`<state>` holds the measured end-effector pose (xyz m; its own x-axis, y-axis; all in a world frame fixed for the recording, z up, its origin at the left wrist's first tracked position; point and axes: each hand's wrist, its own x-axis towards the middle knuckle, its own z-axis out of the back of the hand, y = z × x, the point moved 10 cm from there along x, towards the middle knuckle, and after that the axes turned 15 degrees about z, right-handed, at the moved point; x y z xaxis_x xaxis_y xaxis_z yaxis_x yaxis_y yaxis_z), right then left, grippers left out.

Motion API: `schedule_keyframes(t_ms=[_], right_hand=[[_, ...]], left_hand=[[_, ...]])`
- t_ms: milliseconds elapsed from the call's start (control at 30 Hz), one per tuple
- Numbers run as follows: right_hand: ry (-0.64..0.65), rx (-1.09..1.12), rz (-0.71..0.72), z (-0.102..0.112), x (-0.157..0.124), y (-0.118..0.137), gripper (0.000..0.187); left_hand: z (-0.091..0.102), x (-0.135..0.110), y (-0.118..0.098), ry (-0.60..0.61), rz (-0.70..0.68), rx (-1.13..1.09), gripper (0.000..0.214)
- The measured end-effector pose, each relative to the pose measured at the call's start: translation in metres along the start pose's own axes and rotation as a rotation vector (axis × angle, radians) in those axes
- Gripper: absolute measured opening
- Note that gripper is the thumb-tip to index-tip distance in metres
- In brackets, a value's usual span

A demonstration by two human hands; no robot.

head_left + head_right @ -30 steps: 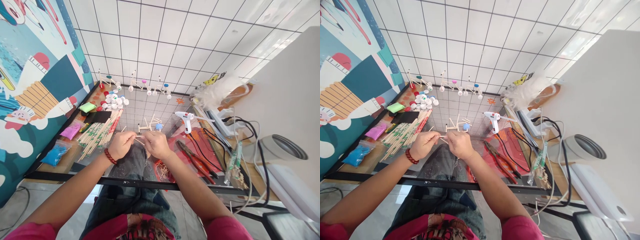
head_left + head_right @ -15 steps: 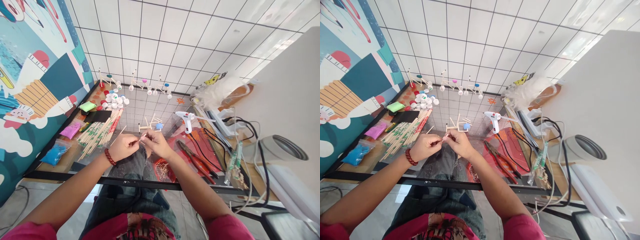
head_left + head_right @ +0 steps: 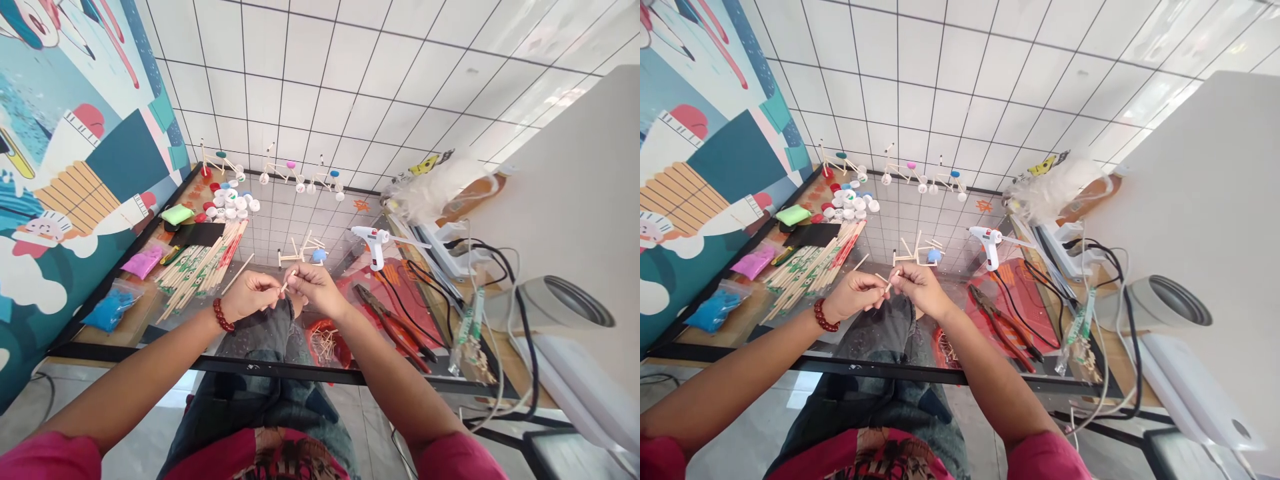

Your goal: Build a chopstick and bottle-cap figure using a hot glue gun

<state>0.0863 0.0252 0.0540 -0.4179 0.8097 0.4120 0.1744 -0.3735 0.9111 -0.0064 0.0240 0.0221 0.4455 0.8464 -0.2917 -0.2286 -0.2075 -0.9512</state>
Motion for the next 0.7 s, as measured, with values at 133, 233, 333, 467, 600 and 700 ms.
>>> schedule_keyframes(t_ms=[133, 233, 333, 467, 600, 700], right_hand=[[-0.021, 0.088, -0.025, 0.002, 0.001, 0.0, 0.033], [-0.01, 0.078, -0.024, 0.002, 0.001, -0.001, 0.034], [0.023, 0.063, -0.027, -0.001, 0.001, -0.003, 0.035], [0.047, 0.083, -0.04, -0.003, 0.0, -0.005, 0.035], [0.055, 0.097, -0.042, -0.005, 0.0, -0.005, 0.035], [0.082, 0.077, -0.048, -0.008, -0.001, -0.007, 0.034]], left_hand=[[-0.011, 0.001, 0.006, 0.159, 0.098, -0.228, 0.023], [-0.012, 0.0, 0.008, 0.175, 0.133, -0.262, 0.022], [-0.01, 0.001, 0.011, 0.145, 0.159, -0.244, 0.02], [-0.012, 0.002, 0.014, 0.162, 0.196, -0.275, 0.021], [-0.012, 0.002, 0.013, 0.169, 0.202, -0.264, 0.023], [-0.01, 0.001, 0.01, 0.132, 0.171, -0.124, 0.015]])
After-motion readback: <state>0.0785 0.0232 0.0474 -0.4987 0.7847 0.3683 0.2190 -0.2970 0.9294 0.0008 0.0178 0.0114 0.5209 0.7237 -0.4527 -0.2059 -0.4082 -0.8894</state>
